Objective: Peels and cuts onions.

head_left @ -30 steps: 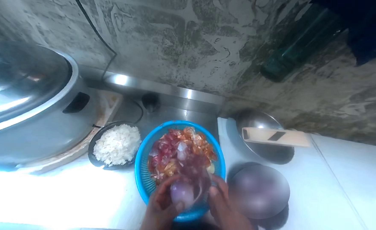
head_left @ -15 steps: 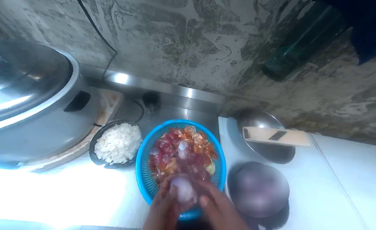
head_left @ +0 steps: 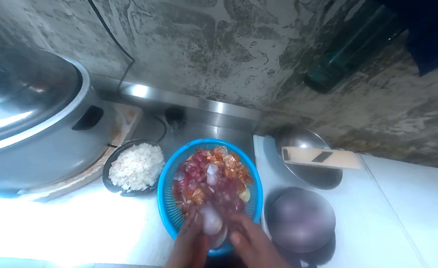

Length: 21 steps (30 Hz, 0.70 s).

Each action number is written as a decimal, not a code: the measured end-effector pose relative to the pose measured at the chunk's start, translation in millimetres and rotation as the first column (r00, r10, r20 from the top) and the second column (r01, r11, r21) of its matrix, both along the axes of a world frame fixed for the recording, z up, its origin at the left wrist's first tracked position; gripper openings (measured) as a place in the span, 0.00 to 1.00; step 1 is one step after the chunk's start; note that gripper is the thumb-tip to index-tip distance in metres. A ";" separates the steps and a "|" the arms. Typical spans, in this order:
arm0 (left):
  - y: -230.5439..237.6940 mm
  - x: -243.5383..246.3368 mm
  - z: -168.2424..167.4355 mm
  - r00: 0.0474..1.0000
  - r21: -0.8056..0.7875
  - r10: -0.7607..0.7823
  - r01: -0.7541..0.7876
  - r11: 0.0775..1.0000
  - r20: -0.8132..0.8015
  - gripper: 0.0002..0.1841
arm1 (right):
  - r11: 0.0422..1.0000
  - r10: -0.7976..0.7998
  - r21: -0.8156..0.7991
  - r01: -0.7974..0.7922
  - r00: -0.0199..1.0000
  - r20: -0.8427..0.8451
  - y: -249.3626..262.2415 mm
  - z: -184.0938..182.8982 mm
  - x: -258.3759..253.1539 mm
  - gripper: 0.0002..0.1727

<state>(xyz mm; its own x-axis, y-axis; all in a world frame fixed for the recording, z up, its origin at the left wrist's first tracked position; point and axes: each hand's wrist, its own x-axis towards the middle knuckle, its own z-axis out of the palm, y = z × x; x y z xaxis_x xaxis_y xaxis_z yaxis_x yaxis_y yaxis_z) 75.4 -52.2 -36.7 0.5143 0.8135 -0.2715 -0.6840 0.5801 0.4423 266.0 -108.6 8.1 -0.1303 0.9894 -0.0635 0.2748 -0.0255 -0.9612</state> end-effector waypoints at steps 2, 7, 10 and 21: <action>0.7 -1.8 -2.1 1.000 0.010 -0.006 0.006 1.000 -0.002 0.35 | 0.987 -0.153 -0.046 0.152 0.988 -0.017 1.5 -1.2 -0.6 0.27; 5.9 -6.4 0.7 0.999 0.031 -0.021 0.022 0.999 -0.036 0.34 | 0.991 -0.079 -0.105 0.086 0.994 0.072 -0.4 12.2 0.8 0.41; 4.6 -3.0 5.5 0.995 0.035 0.033 -0.030 0.999 -0.091 0.29 | 0.995 0.092 -0.059 -0.084 0.982 0.163 -3.6 18.4 -3.5 0.43; -0.1 -9.1 6.9 0.991 0.232 0.059 -0.030 0.972 -0.118 0.27 | 0.990 0.137 -0.056 -0.128 0.966 0.219 -2.3 21.9 -2.3 0.41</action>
